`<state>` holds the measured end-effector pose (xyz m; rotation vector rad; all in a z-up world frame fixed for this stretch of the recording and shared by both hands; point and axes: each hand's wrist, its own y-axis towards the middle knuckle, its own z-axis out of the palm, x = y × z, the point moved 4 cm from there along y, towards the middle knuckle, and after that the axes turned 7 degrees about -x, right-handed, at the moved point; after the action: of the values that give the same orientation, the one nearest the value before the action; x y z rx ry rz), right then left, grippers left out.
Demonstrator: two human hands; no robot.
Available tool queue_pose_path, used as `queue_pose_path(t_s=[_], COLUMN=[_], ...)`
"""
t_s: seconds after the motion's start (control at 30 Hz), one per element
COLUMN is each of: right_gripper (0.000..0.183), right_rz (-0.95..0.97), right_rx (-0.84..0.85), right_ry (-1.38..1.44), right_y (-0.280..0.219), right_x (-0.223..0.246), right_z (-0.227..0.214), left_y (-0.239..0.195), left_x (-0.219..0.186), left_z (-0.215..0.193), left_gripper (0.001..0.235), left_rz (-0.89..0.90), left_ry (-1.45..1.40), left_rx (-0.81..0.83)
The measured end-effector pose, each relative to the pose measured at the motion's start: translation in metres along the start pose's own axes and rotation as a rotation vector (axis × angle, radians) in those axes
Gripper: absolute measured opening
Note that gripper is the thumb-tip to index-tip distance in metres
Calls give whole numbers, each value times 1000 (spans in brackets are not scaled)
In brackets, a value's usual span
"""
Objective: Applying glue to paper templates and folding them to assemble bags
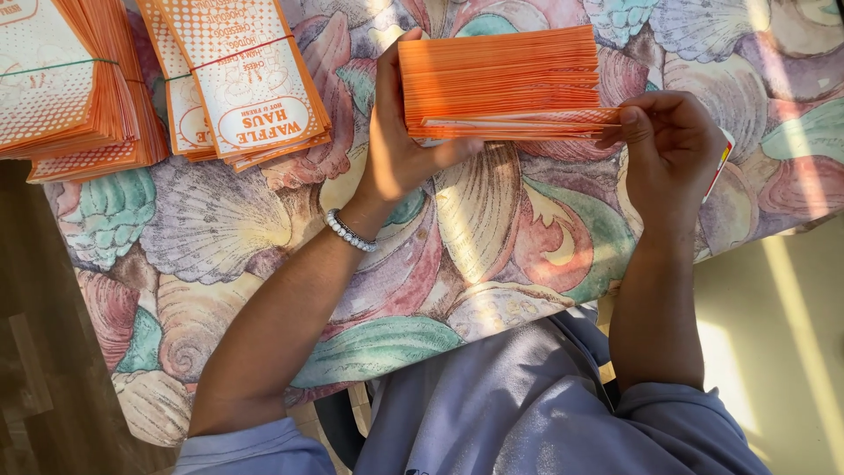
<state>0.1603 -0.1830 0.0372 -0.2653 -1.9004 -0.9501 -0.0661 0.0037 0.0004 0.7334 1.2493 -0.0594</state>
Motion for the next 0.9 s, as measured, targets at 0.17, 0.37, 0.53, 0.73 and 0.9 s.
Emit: queue_pose_path(t_s=[0.17,0.37,0.53,0.73,0.9], right_gripper=[10,12,18,19,38], right_rz=[62,67,31,57,257], right_rx=[-17,-40,-136,-319,-354], right_ry=[-44,28,77,110,-67], right_y=[-3,1,18,60,104], right_x=[-6,5,25,-6,-31], right_z=[1,7,1,-37,-41], left_y=[0,-1,-2,-1,1], left_x=[-9,-3,-2,0,5], left_z=[3,1,0,1,-5], left_gripper=[81,84,88,95,130], left_rz=[-59,-44,-49,-36,28], left_ry=[-4,-17,-11,36,130], left_rx=[-2,16,1,1,48])
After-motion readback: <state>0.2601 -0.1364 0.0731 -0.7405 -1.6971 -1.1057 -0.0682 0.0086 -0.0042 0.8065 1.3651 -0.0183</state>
